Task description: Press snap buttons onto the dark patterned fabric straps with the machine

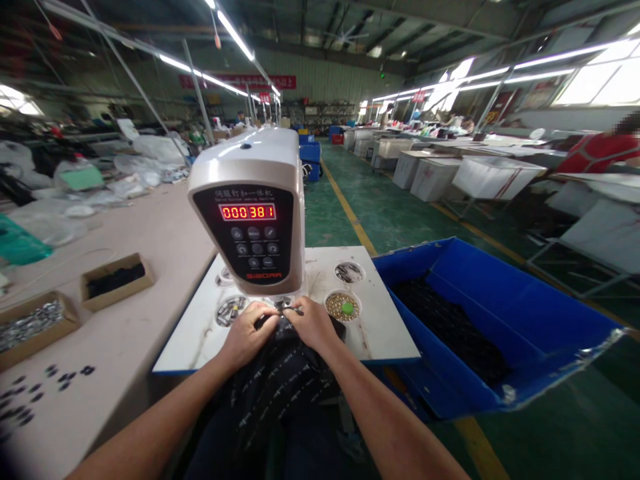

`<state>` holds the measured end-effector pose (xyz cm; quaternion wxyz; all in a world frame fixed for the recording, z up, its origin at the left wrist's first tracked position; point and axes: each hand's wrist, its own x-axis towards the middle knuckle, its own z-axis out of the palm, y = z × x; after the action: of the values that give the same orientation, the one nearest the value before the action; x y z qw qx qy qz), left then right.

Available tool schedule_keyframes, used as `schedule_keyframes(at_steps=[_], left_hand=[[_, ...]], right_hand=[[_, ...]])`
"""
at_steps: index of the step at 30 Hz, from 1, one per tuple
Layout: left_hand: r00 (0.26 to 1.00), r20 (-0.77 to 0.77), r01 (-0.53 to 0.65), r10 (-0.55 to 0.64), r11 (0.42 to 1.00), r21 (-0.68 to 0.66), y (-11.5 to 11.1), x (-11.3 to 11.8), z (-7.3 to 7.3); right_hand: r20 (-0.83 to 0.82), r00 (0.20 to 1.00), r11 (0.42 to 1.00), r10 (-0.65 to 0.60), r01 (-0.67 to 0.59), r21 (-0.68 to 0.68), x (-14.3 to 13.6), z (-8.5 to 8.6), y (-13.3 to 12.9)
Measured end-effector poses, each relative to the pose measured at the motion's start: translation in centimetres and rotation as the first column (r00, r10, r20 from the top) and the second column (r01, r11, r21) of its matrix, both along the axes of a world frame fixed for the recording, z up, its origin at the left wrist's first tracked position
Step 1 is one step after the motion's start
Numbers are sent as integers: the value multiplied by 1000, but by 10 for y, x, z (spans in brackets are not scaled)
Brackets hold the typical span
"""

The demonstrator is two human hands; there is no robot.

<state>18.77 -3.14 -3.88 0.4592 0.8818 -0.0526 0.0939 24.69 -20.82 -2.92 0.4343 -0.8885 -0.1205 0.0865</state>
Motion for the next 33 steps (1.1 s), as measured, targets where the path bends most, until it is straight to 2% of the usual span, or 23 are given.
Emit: schedule_keyframes(at_steps=[3, 8, 13, 22, 33], left_hand=[[999, -40, 10, -9, 1000, 5, 3, 1, 0], [994, -100, 40, -49, 996, -81, 10, 6, -3], [991, -123, 39, -52, 994, -100, 11, 7, -2], [988, -137, 53, -70, 990, -128, 12, 9, 0], [981, -159, 87, -109, 987, -137, 17, 9, -1]], right_hand=[[4, 1000, 1000, 9, -9, -6, 1, 0, 0], [4, 1000, 999, 31, -31, -13, 1, 2, -2], [58, 997, 998, 51, -50, -32, 1, -1, -4], [153, 988, 987, -20, 43, -152, 1, -14, 1], [137, 990, 983, 20, 5, -185, 3, -11, -2]])
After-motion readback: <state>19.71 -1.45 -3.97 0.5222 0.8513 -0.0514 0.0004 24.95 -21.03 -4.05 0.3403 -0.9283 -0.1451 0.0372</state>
